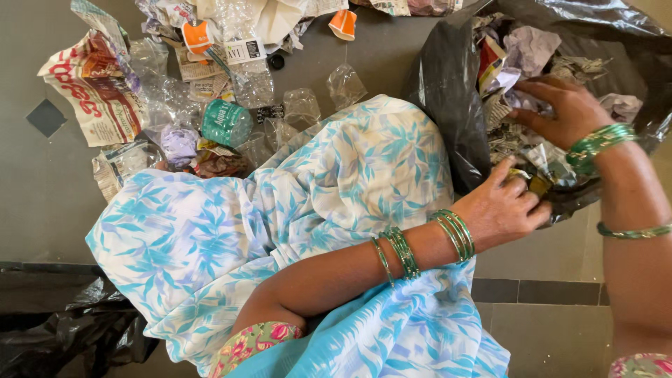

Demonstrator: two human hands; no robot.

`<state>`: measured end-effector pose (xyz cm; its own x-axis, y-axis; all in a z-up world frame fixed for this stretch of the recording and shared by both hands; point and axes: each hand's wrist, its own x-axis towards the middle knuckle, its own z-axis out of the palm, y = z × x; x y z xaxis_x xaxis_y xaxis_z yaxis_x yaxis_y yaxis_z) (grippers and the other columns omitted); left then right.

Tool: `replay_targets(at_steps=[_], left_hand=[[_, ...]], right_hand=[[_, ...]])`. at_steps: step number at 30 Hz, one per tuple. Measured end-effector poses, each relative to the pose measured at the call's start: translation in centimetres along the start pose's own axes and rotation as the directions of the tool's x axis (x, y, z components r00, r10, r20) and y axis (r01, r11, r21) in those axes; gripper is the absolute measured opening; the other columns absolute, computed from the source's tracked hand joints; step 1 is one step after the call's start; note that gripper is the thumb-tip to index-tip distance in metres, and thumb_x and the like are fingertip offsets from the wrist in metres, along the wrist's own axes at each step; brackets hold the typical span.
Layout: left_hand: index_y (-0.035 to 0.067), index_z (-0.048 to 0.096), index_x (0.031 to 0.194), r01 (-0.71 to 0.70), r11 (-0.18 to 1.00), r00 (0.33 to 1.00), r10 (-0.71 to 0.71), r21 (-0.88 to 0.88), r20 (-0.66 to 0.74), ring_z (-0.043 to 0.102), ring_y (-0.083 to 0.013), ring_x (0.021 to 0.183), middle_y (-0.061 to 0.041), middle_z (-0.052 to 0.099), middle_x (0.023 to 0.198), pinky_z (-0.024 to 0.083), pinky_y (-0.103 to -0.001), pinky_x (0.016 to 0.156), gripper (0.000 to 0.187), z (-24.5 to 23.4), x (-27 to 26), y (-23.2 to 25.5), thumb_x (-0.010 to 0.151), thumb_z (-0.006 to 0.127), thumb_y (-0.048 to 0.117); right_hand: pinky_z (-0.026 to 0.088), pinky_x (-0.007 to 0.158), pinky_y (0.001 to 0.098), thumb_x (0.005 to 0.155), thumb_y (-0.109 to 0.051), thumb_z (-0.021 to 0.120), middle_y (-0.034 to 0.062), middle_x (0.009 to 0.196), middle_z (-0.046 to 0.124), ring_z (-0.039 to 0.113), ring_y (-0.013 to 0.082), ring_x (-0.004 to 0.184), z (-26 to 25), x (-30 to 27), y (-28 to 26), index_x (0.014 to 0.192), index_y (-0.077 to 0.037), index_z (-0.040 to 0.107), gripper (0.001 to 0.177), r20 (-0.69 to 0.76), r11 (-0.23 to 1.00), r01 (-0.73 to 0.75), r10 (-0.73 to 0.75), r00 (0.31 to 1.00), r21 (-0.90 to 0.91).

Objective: The person sits on the floor and sorts mixed waste by hand, picking up items such as paper, plastic bottles, and packaging, then placing them into a black plastic bag. The person repeatedly picks, folds, and transfers items from a pile on the floor into the bag.

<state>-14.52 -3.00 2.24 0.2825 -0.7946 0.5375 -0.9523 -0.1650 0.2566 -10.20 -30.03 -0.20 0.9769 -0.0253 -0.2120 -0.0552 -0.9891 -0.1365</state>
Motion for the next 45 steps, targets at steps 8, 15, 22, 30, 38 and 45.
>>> replay_targets(at_steps=[8,15,22,30,38,45], left_hand=[[0.021,0.066,0.103,-0.168,0.939,0.986,0.159,-0.299,-0.052,0.069,-0.0168,0.078,0.006,0.063,0.076,0.051,-0.04,0.068,0.012,2.1,-0.5,3.3,0.091,0.063,0.021],[0.013,0.062,0.105,-0.046,0.97,0.98,-0.003,-0.239,-0.199,0.068,-0.0189,0.079,0.001,0.064,0.081,0.052,-0.04,0.07,0.039,4.2,-1.5,4.2,0.08,0.057,0.042],[0.015,0.063,0.078,-0.091,0.946,0.99,0.12,-0.31,0.075,0.074,-0.0225,0.074,-0.002,0.069,0.07,0.055,-0.042,0.059,0.009,5.5,-1.9,3.2,0.086,0.061,0.019],[0.015,0.057,0.076,-0.165,0.907,0.978,0.2,-0.387,0.051,0.074,-0.0238,0.064,-0.002,0.067,0.06,0.055,-0.043,0.052,0.012,4.6,-1.3,3.3,0.087,0.057,0.018],[0.016,0.058,0.077,-0.169,0.902,0.973,0.216,-0.398,0.076,0.075,-0.0226,0.065,-0.002,0.068,0.06,0.054,-0.042,0.051,0.01,5.1,-1.8,3.5,0.087,0.057,0.02],[0.016,0.061,0.082,-0.124,0.94,0.988,0.146,-0.317,0.046,0.073,-0.0209,0.071,0.001,0.066,0.068,0.055,-0.04,0.054,0.007,3.3,-3.1,2.5,0.088,0.058,0.019]], right_hand=[[0.06,0.092,0.0431,0.063,-0.075,0.082,0.0227,0.141,0.062,0.071,0.033,0.108,-4.9,-4.4,1.6,0.174,-0.027,0.012,0.14,0.539,0.851,-0.206,0.475,0.696,-0.483],[0.06,0.101,0.0435,0.069,-0.071,0.082,0.0127,0.144,0.064,0.069,0.0317,0.126,-1.6,-4.6,-2.7,0.172,-0.037,0.002,0.134,0.582,0.788,-0.143,0.551,0.598,-0.599],[0.059,0.097,0.0466,0.075,-0.059,0.083,0.0116,0.139,0.062,0.068,0.0321,0.123,2.5,-3.4,-1.9,0.136,-0.021,0.062,0.075,0.553,0.818,0.015,0.376,0.744,-0.576],[0.061,0.091,0.0439,0.071,-0.054,0.084,0.015,0.135,0.065,0.071,0.0327,0.115,12.9,0.0,4.3,0.128,-0.015,0.07,0.07,0.501,0.842,0.1,0.215,0.838,-0.53],[0.06,0.089,0.043,0.066,-0.057,0.084,0.0169,0.13,0.067,0.071,0.0335,0.111,16.0,2.1,4.0,0.13,-0.011,0.069,0.081,0.403,0.921,0.064,0.104,0.909,-0.385],[0.059,0.087,0.0421,0.061,-0.06,0.084,0.0187,0.127,0.069,0.071,0.0341,0.108,11.6,-0.4,5.2,0.132,-0.007,0.067,0.091,0.333,0.931,0.092,0.033,0.942,-0.353]])
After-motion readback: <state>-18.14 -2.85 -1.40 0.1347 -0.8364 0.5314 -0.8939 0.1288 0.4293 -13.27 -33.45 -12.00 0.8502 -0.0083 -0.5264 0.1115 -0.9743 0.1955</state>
